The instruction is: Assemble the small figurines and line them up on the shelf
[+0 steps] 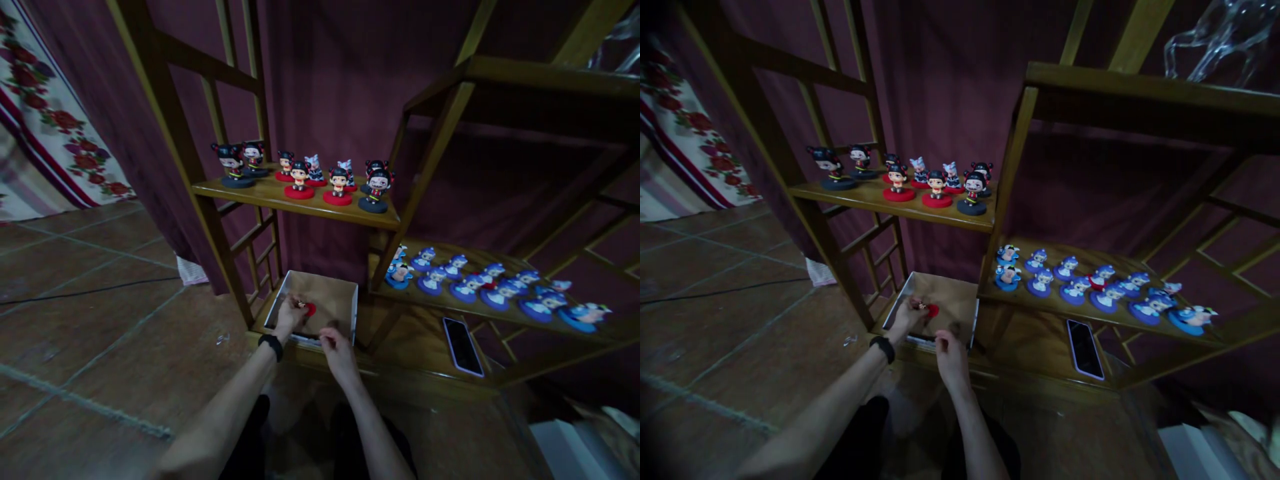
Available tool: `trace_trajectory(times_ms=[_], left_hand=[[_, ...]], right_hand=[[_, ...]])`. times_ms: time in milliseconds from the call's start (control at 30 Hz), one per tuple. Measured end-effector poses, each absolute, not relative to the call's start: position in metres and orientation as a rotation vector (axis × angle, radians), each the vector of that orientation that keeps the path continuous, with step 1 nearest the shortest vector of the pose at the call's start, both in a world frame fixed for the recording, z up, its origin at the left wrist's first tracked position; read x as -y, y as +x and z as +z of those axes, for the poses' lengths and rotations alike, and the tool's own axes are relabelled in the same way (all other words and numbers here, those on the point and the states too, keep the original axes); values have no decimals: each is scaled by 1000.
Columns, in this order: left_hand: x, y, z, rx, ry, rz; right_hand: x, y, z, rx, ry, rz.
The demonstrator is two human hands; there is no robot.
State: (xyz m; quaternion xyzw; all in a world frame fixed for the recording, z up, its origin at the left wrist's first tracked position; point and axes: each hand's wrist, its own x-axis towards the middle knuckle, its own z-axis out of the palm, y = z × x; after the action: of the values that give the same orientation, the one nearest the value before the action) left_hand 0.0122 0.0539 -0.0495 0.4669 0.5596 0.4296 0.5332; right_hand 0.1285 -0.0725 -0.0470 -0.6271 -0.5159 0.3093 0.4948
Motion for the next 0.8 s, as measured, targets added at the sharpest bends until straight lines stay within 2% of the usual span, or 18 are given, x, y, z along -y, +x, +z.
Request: trace_trajectory(times_ms=[267, 367, 467, 633, 800], left_hand=[[4, 36, -41, -922, 599, 894], [6, 38, -41, -870, 608, 851], [-10, 35, -45, -917, 777, 805], [-60, 22, -61, -1457, 1467, 899], [-78, 20, -74, -1625, 1914, 551]], right_hand=[[48, 127, -49, 1127, -1486, 718], [49, 132, -49, 1076, -1486, 751], [49, 138, -48, 925, -1453, 888], [48, 144, -38, 625, -1324, 1000], [48, 143, -31, 587, -1241, 1059]])
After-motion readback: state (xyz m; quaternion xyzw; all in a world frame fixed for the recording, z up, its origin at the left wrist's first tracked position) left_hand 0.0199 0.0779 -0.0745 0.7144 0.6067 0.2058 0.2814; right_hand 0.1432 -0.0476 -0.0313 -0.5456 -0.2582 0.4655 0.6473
